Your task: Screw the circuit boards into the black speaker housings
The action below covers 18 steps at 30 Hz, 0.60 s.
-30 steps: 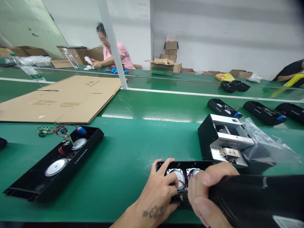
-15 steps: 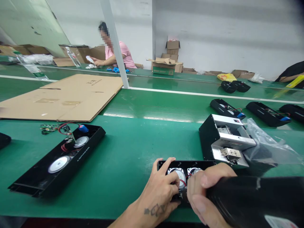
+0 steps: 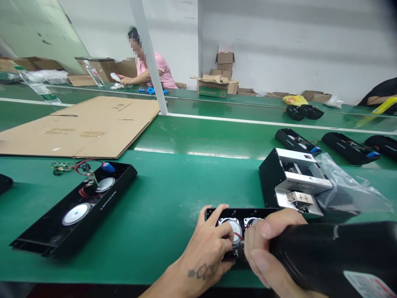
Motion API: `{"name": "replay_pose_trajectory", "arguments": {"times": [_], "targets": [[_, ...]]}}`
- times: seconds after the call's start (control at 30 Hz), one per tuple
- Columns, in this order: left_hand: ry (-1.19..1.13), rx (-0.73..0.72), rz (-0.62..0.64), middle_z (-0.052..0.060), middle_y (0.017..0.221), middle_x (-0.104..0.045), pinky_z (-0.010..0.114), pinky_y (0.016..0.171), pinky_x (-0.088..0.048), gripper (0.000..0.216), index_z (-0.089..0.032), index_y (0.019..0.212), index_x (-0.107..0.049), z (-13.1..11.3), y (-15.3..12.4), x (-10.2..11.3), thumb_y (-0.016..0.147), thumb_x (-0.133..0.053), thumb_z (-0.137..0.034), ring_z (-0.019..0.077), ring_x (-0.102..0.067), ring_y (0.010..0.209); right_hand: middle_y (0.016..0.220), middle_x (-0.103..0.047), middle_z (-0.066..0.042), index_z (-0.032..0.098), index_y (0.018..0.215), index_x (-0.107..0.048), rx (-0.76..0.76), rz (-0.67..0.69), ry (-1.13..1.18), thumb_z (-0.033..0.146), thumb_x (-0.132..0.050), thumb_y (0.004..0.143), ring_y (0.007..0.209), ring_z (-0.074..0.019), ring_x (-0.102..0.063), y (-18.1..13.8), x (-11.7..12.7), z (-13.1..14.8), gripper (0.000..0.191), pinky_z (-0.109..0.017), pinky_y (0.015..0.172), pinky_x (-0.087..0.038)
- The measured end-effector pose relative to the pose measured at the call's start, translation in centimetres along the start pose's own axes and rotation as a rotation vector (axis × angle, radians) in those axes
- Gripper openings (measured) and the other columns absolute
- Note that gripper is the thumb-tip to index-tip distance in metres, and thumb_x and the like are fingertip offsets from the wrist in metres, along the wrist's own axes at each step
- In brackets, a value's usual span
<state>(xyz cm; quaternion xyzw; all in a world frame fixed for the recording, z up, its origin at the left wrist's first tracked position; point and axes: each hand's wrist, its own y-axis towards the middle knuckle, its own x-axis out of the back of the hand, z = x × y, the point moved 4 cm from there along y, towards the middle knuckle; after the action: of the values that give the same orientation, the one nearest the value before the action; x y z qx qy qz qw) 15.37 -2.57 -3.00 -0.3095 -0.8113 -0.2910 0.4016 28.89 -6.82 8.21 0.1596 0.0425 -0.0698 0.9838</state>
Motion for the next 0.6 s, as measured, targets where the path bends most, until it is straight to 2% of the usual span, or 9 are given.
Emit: {"name": "replay_pose_trajectory", "arguments": {"times": [0.13,0.27,0.47,0.6], "targets": [[0.006,0.004,-0.002,-0.001,0.111,-0.077,0.074,0.122,-0.019,0.013,-0.031,0.100,-0.076,-0.1,-0.1,0.1,0.094,-0.075,-0.020,0.0419,-0.037,0.160,0.066,-0.045,0.009,0.034,0.106,-0.059,0.013,0.013,0.026,0.037,-0.071,0.104,0.048,-0.0110,-0.039,0.2,0.3,-0.1,0.013,-0.029,0.049,-0.034],[0.014,-0.002,-0.010,-0.001,0.115,-0.077,0.073,0.123,-0.020,0.011,-0.030,0.100,-0.077,-0.1,-0.2,-0.1,0.095,-0.075,-0.021,0.0414,-0.038,0.161,0.065,-0.048,0.010,0.035,0.110,-0.058,0.040,0.125,0.033,0.031,-0.069,0.105,0.047,-0.0113,-0.043,0.4,0.5,-0.8,0.013,-0.028,0.049,-0.037],[0.062,-0.005,-0.010,0.001,0.117,-0.078,0.073,0.126,-0.023,0.018,-0.033,0.111,-0.080,-0.2,-0.1,-0.1,0.096,-0.077,-0.024,0.0424,-0.039,0.159,0.064,-0.040,0.012,0.033,0.105,-0.054,-0.004,0.046,0.056,0.037,-0.071,0.105,0.046,-0.0107,-0.034,0.1,0.1,-1.8,0.018,-0.029,0.048,-0.030],[0.074,0.004,0.014,0.002,0.126,-0.077,0.074,0.125,-0.023,0.016,-0.034,0.114,-0.080,-0.2,0.0,-0.1,0.100,-0.074,-0.031,0.0427,-0.039,0.159,0.066,-0.040,0.010,0.032,0.101,-0.055,-0.029,0.021,0.040,0.042,-0.076,0.101,0.050,-0.0120,-0.037,-0.1,-0.3,-1.7,0.023,-0.029,0.050,-0.033]]}}
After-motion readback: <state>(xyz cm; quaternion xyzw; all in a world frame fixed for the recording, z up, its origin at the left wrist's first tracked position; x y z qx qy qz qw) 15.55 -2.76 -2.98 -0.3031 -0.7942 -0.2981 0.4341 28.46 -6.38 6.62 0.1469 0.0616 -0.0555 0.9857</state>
